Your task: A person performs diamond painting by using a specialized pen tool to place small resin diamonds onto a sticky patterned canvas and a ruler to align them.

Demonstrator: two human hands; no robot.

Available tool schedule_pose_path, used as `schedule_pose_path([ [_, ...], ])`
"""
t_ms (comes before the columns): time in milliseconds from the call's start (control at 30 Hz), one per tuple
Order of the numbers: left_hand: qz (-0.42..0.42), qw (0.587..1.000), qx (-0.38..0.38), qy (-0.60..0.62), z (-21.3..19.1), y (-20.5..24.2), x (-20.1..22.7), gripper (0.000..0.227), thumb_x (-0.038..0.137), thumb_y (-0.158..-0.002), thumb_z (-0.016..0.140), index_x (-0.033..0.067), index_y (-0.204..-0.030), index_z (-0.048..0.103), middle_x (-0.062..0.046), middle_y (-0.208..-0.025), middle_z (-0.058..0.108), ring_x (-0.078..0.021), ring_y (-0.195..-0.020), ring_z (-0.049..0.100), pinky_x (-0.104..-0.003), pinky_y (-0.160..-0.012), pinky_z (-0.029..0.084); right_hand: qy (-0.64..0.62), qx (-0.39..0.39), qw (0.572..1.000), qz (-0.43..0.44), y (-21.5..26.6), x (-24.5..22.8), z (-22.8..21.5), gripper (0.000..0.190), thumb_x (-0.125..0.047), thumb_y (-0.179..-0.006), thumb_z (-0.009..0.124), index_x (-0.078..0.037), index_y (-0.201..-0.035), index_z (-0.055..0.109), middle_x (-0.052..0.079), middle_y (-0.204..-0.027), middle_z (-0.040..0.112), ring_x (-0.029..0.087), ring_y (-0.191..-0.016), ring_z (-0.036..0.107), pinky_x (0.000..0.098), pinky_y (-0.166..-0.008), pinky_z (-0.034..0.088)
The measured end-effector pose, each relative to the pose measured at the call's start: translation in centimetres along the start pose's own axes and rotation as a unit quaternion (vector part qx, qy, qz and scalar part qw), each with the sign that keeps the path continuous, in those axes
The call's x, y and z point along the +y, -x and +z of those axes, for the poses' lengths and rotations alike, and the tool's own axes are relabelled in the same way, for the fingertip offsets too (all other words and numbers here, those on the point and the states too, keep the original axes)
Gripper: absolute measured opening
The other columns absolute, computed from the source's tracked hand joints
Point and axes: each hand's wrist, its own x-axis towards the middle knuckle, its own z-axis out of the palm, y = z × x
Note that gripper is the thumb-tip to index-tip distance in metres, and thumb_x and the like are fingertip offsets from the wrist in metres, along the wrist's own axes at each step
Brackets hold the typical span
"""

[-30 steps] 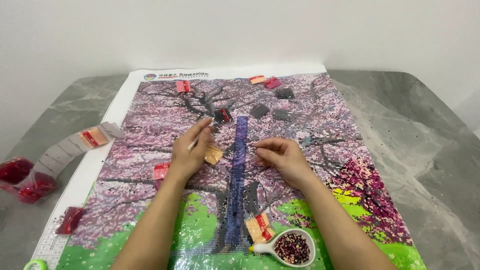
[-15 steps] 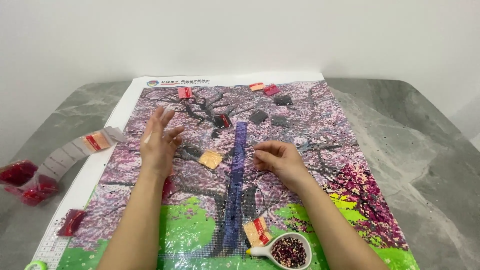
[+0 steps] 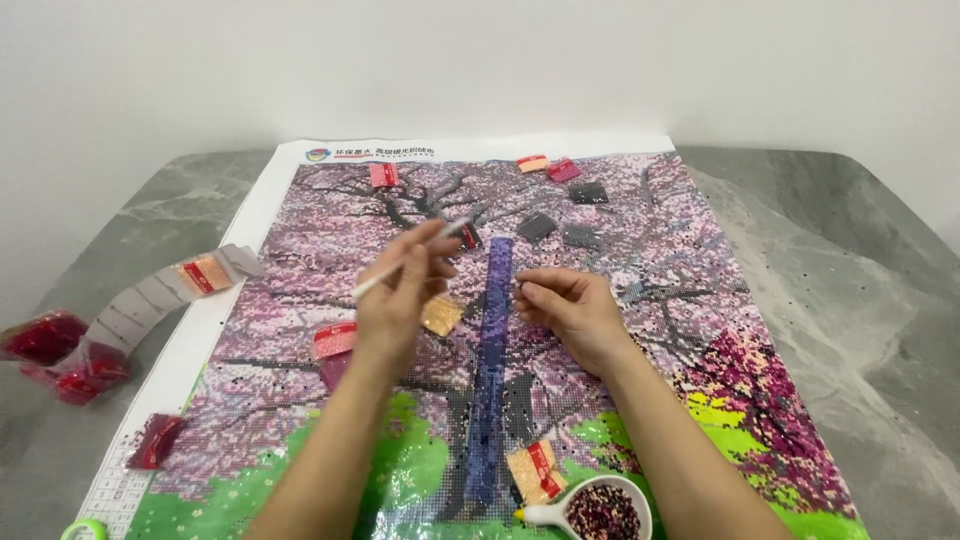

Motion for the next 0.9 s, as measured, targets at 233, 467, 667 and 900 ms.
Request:
schedule_pose_path([
  [233, 0.000, 0.998, -0.057, 0.022, 3.8, 3.5, 0.5, 0.041, 0.031, -0.100, 0.041, 0.0057, -0.126, 0.060, -0.019, -0.108, 0.070, -0.0195, -0.082, 0.068, -0.029, -0.072, 0.054, -0.007, 0.003, 1.000, -0.024, 1.2, -1.9, 0.0, 0.028, 0.004, -0.082, 0.069, 0.014, -0.108, 0.067, 0.028, -0.088, 0.071, 0.029, -0.074, 0.072, 0.0381, -0.067, 0.064],
  [467, -0.112, 0.989, -0.014, 0.092, 2.5, 4.8, -1.0, 0.043, 0.033, -0.097, 0.046, 0.0030, -0.123, 0.061, -0.019, -0.106, 0.070, -0.0211, -0.082, 0.067, -0.029, -0.072, 0.052, 0.068, 0.007, 0.998, -0.010, 3.1, -1.7, 0.1, 0.026, 0.002, -0.080, 0.072, 0.013, -0.103, 0.070, 0.026, -0.085, 0.073, 0.027, -0.071, 0.072, 0.0362, -0.065, 0.064],
  [667, -0.093, 0.995, -0.008, 0.040, 2.2, 5.1, -0.7, 0.031, 0.022, -0.094, 0.057, 0.0007, -0.116, 0.063, -0.017, -0.097, 0.072, -0.0198, -0.078, 0.068, -0.025, -0.068, 0.053, 0.098, -0.035, 0.994, -0.024, 3.8, -1.8, -0.3, 0.023, 0.000, -0.080, 0.073, 0.011, -0.100, 0.072, 0.025, -0.082, 0.074, 0.026, -0.071, 0.072, 0.0355, -0.065, 0.064],
  [900, -0.184, 0.982, -0.005, 0.039, 2.6, 4.0, -0.7, 0.019, 0.010, -0.097, 0.049, -0.0009, -0.100, 0.064, -0.016, -0.091, 0.068, -0.0254, -0.078, 0.064, -0.034, -0.072, 0.055, 0.166, -0.067, 0.982, 0.055, 2.9, -2.2, -0.2, 0.019, 0.004, -0.080, 0.071, 0.005, -0.099, 0.075, 0.020, -0.082, 0.077, 0.026, -0.073, 0.074, 0.0327, -0.068, 0.064],
])
